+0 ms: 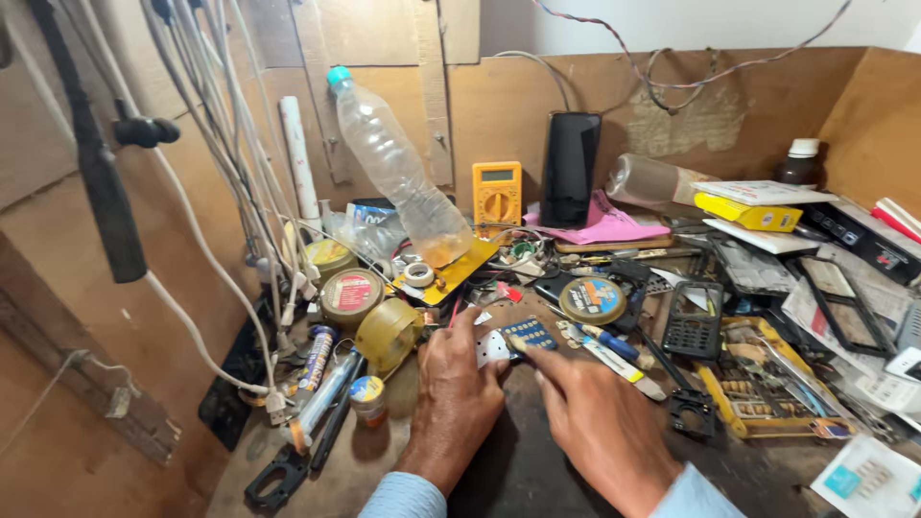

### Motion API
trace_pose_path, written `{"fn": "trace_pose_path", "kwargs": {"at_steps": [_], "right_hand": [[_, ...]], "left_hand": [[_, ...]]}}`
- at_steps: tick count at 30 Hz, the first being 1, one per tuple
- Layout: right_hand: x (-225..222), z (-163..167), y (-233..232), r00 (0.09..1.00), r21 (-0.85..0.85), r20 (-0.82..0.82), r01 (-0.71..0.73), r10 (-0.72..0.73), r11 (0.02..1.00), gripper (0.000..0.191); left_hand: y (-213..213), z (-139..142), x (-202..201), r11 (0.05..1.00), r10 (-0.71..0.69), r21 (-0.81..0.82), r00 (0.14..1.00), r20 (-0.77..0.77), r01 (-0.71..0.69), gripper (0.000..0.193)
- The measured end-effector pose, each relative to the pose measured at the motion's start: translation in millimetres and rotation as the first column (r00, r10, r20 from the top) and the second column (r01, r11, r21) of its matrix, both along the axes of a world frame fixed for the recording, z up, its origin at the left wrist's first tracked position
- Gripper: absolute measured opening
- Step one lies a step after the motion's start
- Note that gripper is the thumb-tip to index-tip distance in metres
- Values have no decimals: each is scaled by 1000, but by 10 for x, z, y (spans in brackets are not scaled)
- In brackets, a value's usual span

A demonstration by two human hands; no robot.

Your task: The person uses a screwdriver to remove screws from a small electronic device, then opens the casing to access the internal components. They manipulate the device and its parts on a cluttered workbench.

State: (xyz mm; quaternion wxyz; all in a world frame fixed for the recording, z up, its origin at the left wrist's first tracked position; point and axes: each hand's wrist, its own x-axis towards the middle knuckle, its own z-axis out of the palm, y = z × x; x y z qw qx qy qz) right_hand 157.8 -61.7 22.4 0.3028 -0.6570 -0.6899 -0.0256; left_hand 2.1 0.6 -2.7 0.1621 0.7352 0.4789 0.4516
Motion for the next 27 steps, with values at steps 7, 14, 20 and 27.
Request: {"fn": "trace_pose_path", "kwargs": {"at_steps": [7,14,20,27], "right_hand": [[-22,43,1,993,-115,-50,97,-103,989,33],[-8,-2,133,999,-12,-46,27,-28,1000,31],[8,16,209,995,-13,-75,59,-60,998,28],[-9,-42,242,994,41,-100,44,-40,998,35]], "left_hand": [[7,14,16,1000,0,-20,1000,-5,0,61],[-12,6,8,1000,-10,25,1000,2,10,61],[8,6,10,997,53,-61,998,-28,-55,62],[-6,2,2,996,42,-74,998,-51,-46,65]]}}
